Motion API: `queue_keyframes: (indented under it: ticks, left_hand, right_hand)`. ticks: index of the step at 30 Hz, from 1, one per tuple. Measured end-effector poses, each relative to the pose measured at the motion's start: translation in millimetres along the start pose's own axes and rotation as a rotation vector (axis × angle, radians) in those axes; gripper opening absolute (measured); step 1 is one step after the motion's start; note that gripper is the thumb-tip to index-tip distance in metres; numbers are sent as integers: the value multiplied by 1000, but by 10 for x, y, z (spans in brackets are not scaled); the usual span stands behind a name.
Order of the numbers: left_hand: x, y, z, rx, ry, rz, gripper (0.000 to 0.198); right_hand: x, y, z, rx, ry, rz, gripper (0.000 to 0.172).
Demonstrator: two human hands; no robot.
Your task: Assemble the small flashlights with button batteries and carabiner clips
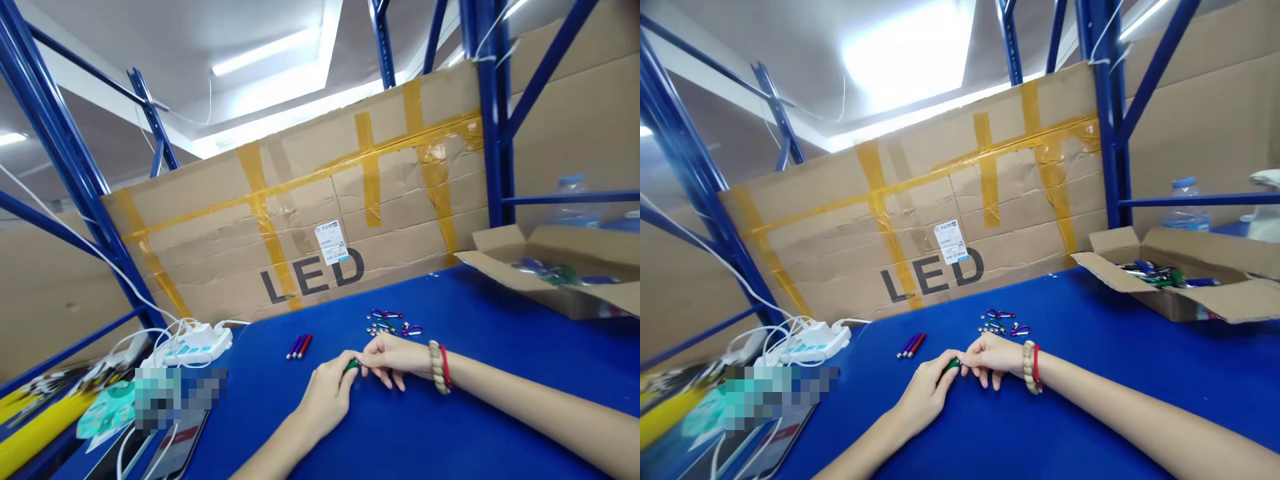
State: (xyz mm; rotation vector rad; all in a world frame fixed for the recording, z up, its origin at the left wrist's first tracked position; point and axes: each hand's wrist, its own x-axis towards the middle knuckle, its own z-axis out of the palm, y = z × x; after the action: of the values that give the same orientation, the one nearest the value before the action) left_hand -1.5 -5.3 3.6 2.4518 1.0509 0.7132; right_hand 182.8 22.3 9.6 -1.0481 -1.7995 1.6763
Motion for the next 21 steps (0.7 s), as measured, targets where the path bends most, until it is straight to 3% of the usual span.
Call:
queue_keyframes:
  ticks: [6, 14, 21]
  left_hand:
    - [19, -70, 9, 71, 32, -83, 29]
    - [-38, -61, -32, 170, 58, -129, 31]
    - [-109, -8, -10, 404, 142, -277, 30]
  right_hand:
    - [59, 35, 67, -61, 285, -42, 34]
    - [69, 22, 270, -22, 480, -54, 19]
    - [191, 2, 565, -226, 693, -233, 11]
